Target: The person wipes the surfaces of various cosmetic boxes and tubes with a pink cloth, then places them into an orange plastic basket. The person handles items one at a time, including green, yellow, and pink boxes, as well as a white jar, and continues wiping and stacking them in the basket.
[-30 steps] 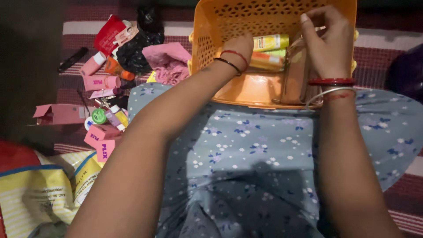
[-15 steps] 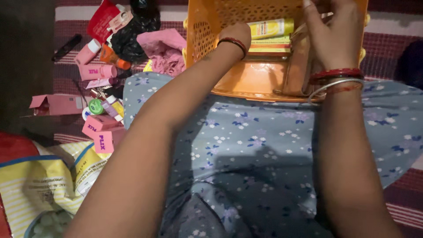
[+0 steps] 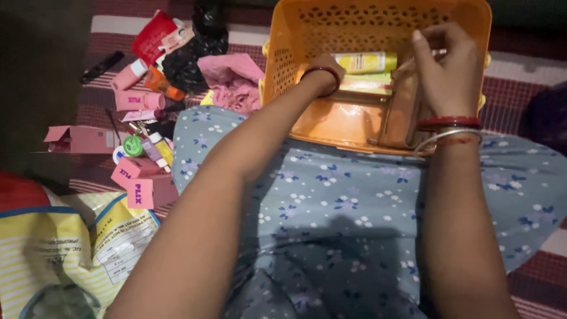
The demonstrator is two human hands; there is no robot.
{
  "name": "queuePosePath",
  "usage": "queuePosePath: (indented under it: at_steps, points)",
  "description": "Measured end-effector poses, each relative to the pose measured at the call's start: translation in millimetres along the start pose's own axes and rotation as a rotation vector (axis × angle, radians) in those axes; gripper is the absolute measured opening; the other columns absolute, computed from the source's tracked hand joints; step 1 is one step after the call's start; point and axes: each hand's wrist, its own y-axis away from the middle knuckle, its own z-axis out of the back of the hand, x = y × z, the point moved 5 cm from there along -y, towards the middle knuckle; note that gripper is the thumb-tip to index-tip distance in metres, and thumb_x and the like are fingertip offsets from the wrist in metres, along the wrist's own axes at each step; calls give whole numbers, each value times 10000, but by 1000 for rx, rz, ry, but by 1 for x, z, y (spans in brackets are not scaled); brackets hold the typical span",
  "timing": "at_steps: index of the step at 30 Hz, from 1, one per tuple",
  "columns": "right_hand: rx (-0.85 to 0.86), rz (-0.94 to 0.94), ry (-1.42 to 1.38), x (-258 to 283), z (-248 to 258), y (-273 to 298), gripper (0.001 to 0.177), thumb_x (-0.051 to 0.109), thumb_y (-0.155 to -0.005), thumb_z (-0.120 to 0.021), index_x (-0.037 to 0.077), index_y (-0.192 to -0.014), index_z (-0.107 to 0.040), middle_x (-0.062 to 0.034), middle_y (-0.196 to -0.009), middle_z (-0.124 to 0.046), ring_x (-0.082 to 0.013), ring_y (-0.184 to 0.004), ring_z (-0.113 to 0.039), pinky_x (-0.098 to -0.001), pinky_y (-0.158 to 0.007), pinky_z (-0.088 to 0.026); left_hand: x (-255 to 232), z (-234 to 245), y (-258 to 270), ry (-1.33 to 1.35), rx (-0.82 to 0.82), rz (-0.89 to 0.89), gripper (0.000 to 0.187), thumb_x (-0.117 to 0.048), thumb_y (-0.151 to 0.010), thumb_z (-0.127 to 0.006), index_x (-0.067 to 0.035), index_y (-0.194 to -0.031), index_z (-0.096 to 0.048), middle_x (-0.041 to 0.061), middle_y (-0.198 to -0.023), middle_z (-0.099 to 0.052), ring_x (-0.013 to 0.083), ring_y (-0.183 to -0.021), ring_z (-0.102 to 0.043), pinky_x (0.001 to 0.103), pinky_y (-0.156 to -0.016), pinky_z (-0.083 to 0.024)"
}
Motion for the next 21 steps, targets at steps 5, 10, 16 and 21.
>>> queuePosePath:
  at_steps: [5,10,16,21]
  points:
    - [-5,-18,9,6,2,0,228,229,-1068,-717,6,-1109,-735,-114,-1005,-762,-204,-871,-725,-332,-730,-547,-18,17,31,-165,146,-39,897,-381,-688,-906,21,-1363,-472,227,-1287,-635,368,-1196,-621,431,-1007,-510]
    - [23,-150,33,7,1,1,266,293,-1061,-740,30,-1099,-734,-102,-966,-755,-202,-822,-723,-332,-713,-544,-27,1,32,-402,102,-200,520,-151,-903,-627,-67,-1393,-474,196,-1319,-658,354,-1212,-650,517,-1041,-479]
    - [-15,45,28,5,0,4,224,212,-1074,-716,-4,-1126,-736,-129,-1048,-765,-227,-950,-734,-342,-768,-552,-4,-12,6,-417,44,-126,380,-170,-960,-542,-46,-1319,-524,191,-1296,-643,344,-1191,-639,463,-954,-532]
    - [14,13,0,-8,-5,3,241,236,-1085,-729,-1,-1123,-735,-121,-1032,-762,-222,-914,-730,-343,-769,-553,-7,-19,4,-456,-54,-300,277,-135,-976,-524,-67,-1229,-611,157,-1228,-698,325,-1137,-685,431,-927,-559]
